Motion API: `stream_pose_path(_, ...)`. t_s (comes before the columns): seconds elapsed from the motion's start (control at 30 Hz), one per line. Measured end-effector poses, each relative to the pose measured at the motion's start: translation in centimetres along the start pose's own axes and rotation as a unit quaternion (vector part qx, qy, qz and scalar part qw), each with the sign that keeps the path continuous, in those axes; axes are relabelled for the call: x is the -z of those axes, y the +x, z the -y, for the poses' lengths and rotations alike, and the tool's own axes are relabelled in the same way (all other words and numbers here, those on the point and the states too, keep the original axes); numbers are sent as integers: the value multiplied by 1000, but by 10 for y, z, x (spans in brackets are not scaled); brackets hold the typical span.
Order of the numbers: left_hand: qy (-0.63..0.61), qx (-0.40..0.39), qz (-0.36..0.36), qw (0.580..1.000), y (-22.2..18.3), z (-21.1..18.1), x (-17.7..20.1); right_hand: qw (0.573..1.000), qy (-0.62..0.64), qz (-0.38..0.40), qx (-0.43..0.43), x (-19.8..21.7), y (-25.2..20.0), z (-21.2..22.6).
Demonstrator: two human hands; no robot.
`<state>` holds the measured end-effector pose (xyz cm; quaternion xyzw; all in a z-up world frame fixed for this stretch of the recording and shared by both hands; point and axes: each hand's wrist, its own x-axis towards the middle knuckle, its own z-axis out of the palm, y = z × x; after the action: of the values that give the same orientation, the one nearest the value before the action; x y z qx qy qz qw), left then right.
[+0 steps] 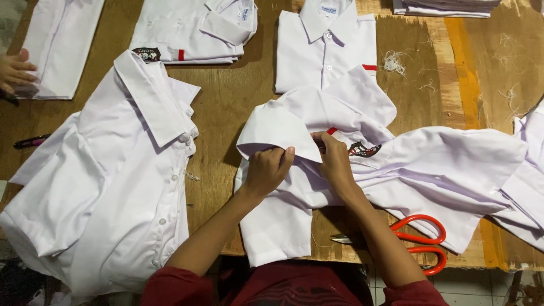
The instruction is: Trimming loose threads from white shirts with scissors and folding them on a wooden table.
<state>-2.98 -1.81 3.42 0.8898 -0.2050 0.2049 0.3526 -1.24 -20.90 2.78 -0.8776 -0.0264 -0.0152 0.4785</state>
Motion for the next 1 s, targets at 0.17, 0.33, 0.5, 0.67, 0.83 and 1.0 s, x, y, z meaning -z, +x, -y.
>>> stream_pose_path(0.17,-22,9,-5,1000,2,4,1,999,47,-20,-1,2,2,9)
stream_pose_path(0.33,-30,7,-14,999,-1,6,1,993,110,-36,-27,-4,3,4)
stream_pose_path(0.5,-21,-6,-16,1000,1,6,1,987,147,-60,-33,3,-2,26)
stream_pose_path(0.67,-37,-4,-6,999,1,5,1,987,141,-71,12,1,1,17)
stream_pose_path(0.83,-36,-6,-5,999,1,8,-2,989,125,-68,30,1,0,13)
stream_pose_path(1.0,-45,-10,-6,999,3,6,1,992,107,-61,37,-1,2,4)
